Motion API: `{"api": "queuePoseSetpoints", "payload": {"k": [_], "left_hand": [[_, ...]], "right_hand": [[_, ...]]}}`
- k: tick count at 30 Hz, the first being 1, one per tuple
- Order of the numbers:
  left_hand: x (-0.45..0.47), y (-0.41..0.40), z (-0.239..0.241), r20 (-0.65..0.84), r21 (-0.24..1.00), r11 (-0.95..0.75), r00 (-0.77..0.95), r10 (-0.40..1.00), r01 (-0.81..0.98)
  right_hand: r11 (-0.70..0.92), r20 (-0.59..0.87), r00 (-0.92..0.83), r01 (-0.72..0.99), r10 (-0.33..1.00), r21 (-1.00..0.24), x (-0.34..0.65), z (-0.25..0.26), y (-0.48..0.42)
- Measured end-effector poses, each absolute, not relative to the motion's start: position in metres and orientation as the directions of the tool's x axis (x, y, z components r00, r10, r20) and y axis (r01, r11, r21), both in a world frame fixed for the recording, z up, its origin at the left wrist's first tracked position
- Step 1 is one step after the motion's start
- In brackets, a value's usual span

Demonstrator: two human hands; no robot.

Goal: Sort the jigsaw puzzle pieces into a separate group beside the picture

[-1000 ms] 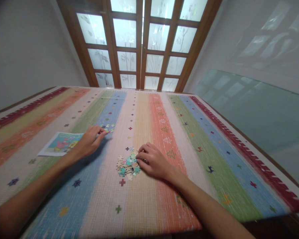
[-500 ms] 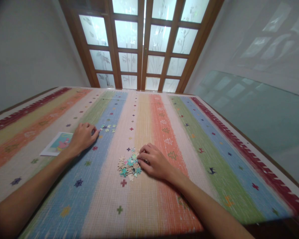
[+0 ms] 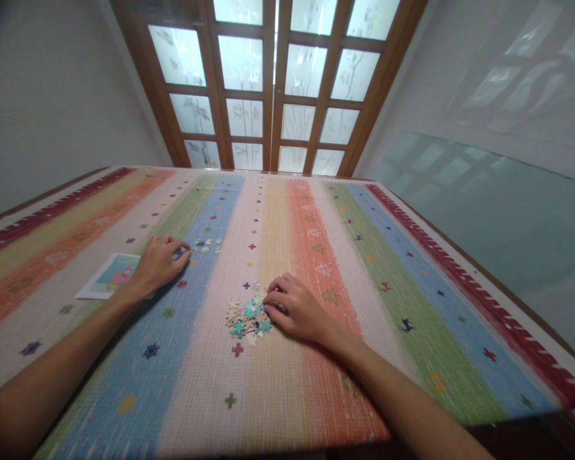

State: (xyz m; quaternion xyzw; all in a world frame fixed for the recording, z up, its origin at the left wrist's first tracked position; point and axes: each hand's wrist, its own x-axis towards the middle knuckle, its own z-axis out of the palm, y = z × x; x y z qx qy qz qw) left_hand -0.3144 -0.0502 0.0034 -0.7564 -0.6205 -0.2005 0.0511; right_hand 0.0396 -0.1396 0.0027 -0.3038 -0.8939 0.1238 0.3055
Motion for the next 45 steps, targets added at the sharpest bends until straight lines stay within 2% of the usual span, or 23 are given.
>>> {"api": "queuePoseSetpoints", "payload": {"k": [5, 10, 15, 18, 27, 31, 35, 40, 45], "left_hand": [[-0.301, -0.059, 0.007, 0.427, 0.275, -0.302, 0.166, 0.889, 0.913], [-0.252, -0.094, 0.005, 0.424, 0.388, -0.603, 0.446, 0.788, 0.697], [-0.21, -0.124, 0.007, 0.324, 0.403, -0.743, 0.676, 0.662, 0.535], [-0.203, -0.127, 0.009, 0.296, 0.391, -0.756, 0.706, 0.643, 0.525], [-0.207, -0.122, 0.005, 0.354, 0.406, -0.757, 0.676, 0.646, 0.511], [-0.208, -0.123, 0.007, 0.35, 0.483, -0.73, 0.657, 0.668, 0.484], [-0.209, -0.123, 0.012, 0.331, 0.622, -0.635, 0.582, 0.743, 0.457], [-0.216, -0.117, 0.014, 0.201, 0.826, -0.366, 0.382, 0.902, 0.429], [-0.225, -0.108, 0.012, 0.066, 0.961, -0.131, 0.258, 0.964, 0.244]], "right_hand": [[0.767, 0.46, -0.616, 0.466, 0.639, -0.441, 0.04, 0.003, -0.141], [0.72, 0.42, -0.596, 0.461, 0.684, -0.518, 0.04, 0.007, -0.141], [0.694, 0.408, -0.575, 0.464, 0.709, -0.551, 0.041, 0.008, -0.139], [0.677, 0.394, -0.561, 0.498, 0.728, -0.542, 0.042, 0.007, -0.139], [0.667, 0.376, -0.556, 0.549, 0.742, -0.504, 0.042, 0.004, -0.138], [0.64, 0.354, -0.545, 0.536, 0.76, -0.55, 0.043, 0.005, -0.138], [0.531, 0.278, -0.503, 0.477, 0.818, -0.7, 0.044, 0.008, -0.136], [0.324, 0.149, -0.408, 0.402, 0.901, -0.857, 0.045, 0.012, -0.133], [0.195, 0.064, -0.357, 0.345, 0.932, -0.918, 0.045, 0.012, -0.132]]}}
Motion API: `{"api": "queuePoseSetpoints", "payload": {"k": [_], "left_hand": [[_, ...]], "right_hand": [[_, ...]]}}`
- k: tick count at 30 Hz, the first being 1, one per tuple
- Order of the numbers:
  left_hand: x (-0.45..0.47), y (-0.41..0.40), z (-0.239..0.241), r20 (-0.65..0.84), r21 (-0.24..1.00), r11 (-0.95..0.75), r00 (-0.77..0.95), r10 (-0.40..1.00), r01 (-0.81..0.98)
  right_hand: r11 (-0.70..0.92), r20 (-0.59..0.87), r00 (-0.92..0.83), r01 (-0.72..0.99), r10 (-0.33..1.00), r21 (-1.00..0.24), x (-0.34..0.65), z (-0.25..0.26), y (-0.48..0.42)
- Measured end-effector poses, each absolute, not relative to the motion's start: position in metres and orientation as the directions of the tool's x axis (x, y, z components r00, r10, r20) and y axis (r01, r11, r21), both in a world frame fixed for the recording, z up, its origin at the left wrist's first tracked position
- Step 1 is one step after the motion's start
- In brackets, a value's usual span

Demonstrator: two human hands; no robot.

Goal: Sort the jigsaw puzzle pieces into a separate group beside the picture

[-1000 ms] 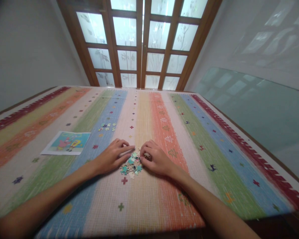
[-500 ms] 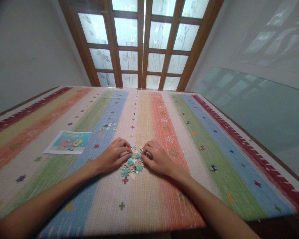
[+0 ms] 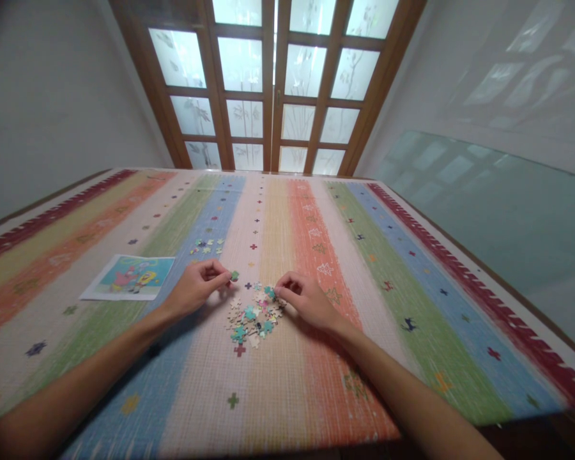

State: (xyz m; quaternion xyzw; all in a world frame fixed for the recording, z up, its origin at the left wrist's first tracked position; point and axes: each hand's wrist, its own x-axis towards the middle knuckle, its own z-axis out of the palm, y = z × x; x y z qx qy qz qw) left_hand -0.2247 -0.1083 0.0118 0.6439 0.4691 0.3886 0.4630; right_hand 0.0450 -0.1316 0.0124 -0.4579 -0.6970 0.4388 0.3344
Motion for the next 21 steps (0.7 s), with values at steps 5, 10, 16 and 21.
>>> {"api": "queuePoseSetpoints", "payload": {"k": [5, 10, 16, 21], "left_hand": [[-0.235, -0.1, 0.018, 0.134, 0.967, -0.164, 0.161, 0.978, 0.193], [-0.271, -0.079, 0.032, 0.313, 0.857, -0.274, -0.019, 0.949, 0.435], [-0.32, -0.059, 0.034, 0.397, 0.719, -0.128, -0.254, 0.882, 0.683], [-0.327, -0.058, 0.031, 0.301, 0.622, -0.083, -0.14, 0.943, 0.779]], "right_hand": [[0.244, 0.115, -0.347, 0.356, 0.931, -0.902, 0.043, 0.012, -0.135], [0.297, 0.157, -0.357, 0.378, 0.921, -0.877, 0.041, 0.013, -0.138], [0.324, 0.171, -0.36, 0.424, 0.917, -0.845, 0.041, 0.012, -0.139], [0.328, 0.154, -0.375, 0.459, 0.914, -0.826, 0.041, 0.014, -0.14]]}}
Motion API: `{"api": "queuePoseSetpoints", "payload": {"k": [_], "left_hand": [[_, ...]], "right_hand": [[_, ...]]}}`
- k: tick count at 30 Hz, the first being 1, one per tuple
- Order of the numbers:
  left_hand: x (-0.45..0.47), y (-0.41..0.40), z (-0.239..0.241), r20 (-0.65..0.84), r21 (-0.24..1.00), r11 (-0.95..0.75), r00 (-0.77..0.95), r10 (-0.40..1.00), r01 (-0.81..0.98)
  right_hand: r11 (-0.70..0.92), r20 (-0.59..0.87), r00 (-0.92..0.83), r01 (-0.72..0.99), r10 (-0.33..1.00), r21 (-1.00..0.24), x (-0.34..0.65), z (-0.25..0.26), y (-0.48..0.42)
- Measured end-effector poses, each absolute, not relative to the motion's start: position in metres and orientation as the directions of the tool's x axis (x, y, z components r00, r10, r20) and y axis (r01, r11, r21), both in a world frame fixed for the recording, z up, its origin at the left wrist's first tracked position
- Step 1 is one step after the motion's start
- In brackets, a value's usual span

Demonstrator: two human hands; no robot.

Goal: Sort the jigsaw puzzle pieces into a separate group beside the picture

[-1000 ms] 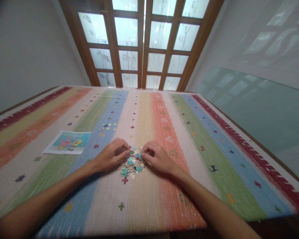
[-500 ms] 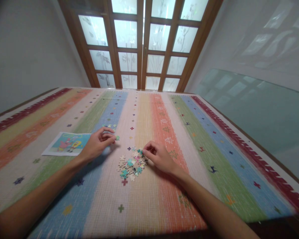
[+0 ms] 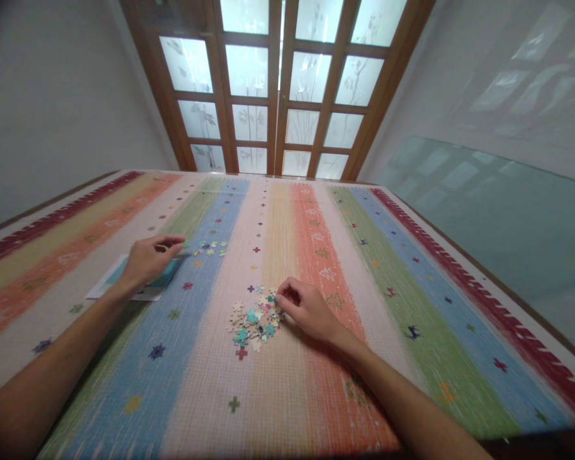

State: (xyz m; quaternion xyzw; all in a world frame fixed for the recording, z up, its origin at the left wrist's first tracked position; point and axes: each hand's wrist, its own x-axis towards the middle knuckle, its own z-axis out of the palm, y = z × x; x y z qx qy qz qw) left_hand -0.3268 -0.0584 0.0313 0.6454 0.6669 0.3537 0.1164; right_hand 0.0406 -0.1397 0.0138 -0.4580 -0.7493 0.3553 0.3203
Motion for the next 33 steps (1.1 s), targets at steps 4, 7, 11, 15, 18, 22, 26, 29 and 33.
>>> {"api": "queuePoseSetpoints", "payload": {"k": [4, 7, 11, 15, 18, 22, 26, 29, 33], "left_hand": [[-0.323, -0.059, 0.03, 0.166, 0.528, -0.196, 0.126, 0.978, 0.826], [-0.324, -0.058, 0.03, 0.127, 0.447, -0.244, 0.209, 0.97, 0.861], [-0.326, -0.058, 0.03, 0.131, 0.352, -0.279, 0.247, 0.96, 0.894], [-0.328, -0.058, 0.027, 0.172, 0.332, -0.299, 0.255, 0.952, 0.895], [-0.328, -0.058, 0.025, 0.241, 0.342, -0.312, 0.238, 0.941, 0.886], [-0.321, -0.062, 0.028, 0.389, 0.404, -0.305, 0.14, 0.91, 0.862], [-0.291, -0.08, 0.029, 0.444, 0.496, -0.387, 0.156, 0.882, 0.778], [-0.257, -0.098, 0.021, 0.446, 0.506, -0.569, 0.368, 0.816, 0.648], [-0.217, -0.118, 0.007, 0.449, 0.488, -0.701, 0.539, 0.713, 0.521]], "right_hand": [[0.326, 0.143, -0.382, 0.472, 0.913, -0.819, 0.04, 0.015, -0.14], [0.325, 0.136, -0.385, 0.482, 0.913, -0.814, 0.04, 0.015, -0.14], [0.336, 0.14, -0.378, 0.522, 0.915, -0.784, 0.041, 0.012, -0.14], [0.345, 0.132, -0.388, 0.554, 0.912, -0.758, 0.041, 0.011, -0.139], [0.379, 0.146, -0.411, 0.573, 0.9, -0.727, 0.04, 0.011, -0.14], [0.436, 0.183, -0.438, 0.592, 0.88, -0.678, 0.04, 0.011, -0.14], [0.474, 0.234, -0.441, 0.58, 0.866, -0.662, 0.04, 0.011, -0.141], [0.519, 0.268, -0.464, 0.583, 0.844, -0.625, 0.039, 0.011, -0.141], [0.541, 0.242, -0.501, 0.625, 0.831, -0.563, 0.035, 0.009, -0.143]]}}
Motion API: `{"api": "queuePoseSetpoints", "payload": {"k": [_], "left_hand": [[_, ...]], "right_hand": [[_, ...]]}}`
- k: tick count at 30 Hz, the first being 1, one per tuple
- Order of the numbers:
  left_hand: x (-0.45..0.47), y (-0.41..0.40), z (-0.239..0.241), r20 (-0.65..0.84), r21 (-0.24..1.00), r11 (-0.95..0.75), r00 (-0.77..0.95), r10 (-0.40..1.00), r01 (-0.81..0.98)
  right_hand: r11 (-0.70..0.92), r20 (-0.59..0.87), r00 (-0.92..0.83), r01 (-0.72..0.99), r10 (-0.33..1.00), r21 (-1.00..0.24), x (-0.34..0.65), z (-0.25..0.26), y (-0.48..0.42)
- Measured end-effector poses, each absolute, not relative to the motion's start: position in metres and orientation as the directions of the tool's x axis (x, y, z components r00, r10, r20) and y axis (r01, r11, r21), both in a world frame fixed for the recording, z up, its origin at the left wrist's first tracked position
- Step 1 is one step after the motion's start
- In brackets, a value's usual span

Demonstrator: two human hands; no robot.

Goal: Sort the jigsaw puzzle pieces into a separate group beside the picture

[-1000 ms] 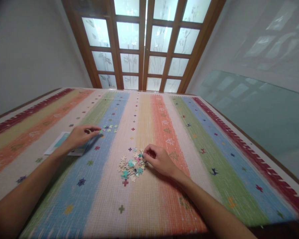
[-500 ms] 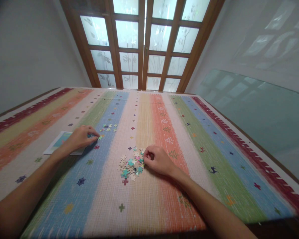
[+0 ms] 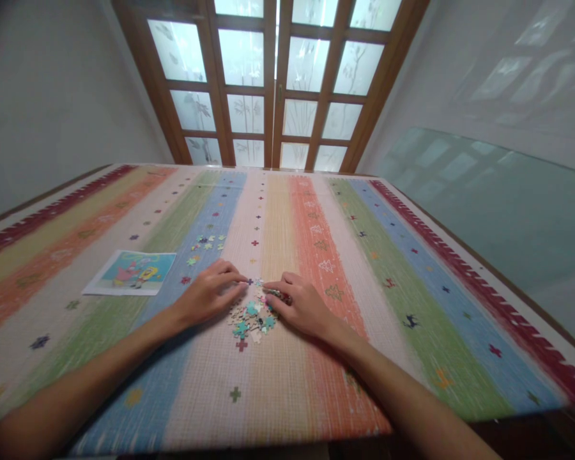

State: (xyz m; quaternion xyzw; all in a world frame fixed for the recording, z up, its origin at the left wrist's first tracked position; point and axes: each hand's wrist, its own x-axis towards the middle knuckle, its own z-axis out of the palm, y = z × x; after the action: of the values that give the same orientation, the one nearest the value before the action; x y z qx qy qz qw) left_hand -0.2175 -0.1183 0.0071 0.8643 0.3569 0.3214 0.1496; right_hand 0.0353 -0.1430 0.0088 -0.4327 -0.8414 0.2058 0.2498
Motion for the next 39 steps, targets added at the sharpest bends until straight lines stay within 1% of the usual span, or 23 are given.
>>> {"api": "queuePoseSetpoints", "payload": {"k": [4, 9, 13, 17, 19, 22, 24, 26, 29, 33, 36, 39], "left_hand": [[-0.201, -0.125, 0.001, 0.416, 0.469, -0.731, 0.607, 0.677, 0.495], [-0.202, -0.123, 0.0, 0.409, 0.421, -0.759, 0.644, 0.647, 0.496], [-0.203, -0.122, 0.0, 0.392, 0.442, -0.734, 0.624, 0.676, 0.516], [-0.202, -0.123, 0.002, 0.372, 0.465, -0.712, 0.614, 0.696, 0.526], [-0.203, -0.123, 0.003, 0.368, 0.462, -0.715, 0.62, 0.693, 0.525], [-0.205, -0.122, 0.003, 0.366, 0.451, -0.712, 0.616, 0.697, 0.538], [-0.206, -0.121, 0.002, 0.378, 0.447, -0.701, 0.593, 0.711, 0.556], [-0.207, -0.121, 0.003, 0.4, 0.45, -0.689, 0.561, 0.724, 0.568], [-0.208, -0.124, 0.005, 0.427, 0.479, -0.703, 0.56, 0.71, 0.525], [-0.208, -0.133, 0.009, 0.398, 0.53, -0.75, 0.665, 0.632, 0.395], [-0.208, -0.138, 0.01, 0.369, 0.529, -0.757, 0.699, 0.612, 0.384], [-0.208, -0.138, 0.01, 0.349, 0.537, -0.747, 0.702, 0.621, 0.393]], "right_hand": [[0.564, 0.242, -0.522, 0.644, 0.818, -0.517, 0.034, 0.007, -0.144], [0.539, 0.263, -0.477, 0.654, 0.839, -0.531, 0.038, 0.008, -0.142], [0.515, 0.275, -0.438, 0.668, 0.856, -0.537, 0.039, 0.008, -0.141], [0.529, 0.296, -0.439, 0.665, 0.848, -0.528, 0.039, 0.009, -0.141], [0.55, 0.301, -0.462, 0.654, 0.834, -0.52, 0.04, 0.01, -0.142], [0.605, 0.283, -0.546, 0.607, 0.789, -0.515, 0.04, 0.011, -0.144], [0.634, 0.275, -0.588, 0.582, 0.76, -0.51, 0.041, 0.01, -0.144], [0.635, 0.268, -0.593, 0.587, 0.759, -0.502, 0.041, 0.009, -0.144], [0.618, 0.265, -0.573, 0.604, 0.776, -0.502, 0.043, 0.008, -0.142], [0.653, 0.272, -0.622, 0.54, 0.734, -0.531, 0.043, 0.009, -0.144], [0.678, 0.266, -0.661, 0.505, 0.701, -0.534, 0.04, 0.012, -0.148], [0.668, 0.257, -0.656, 0.511, 0.71, -0.541, 0.038, 0.015, -0.151]]}}
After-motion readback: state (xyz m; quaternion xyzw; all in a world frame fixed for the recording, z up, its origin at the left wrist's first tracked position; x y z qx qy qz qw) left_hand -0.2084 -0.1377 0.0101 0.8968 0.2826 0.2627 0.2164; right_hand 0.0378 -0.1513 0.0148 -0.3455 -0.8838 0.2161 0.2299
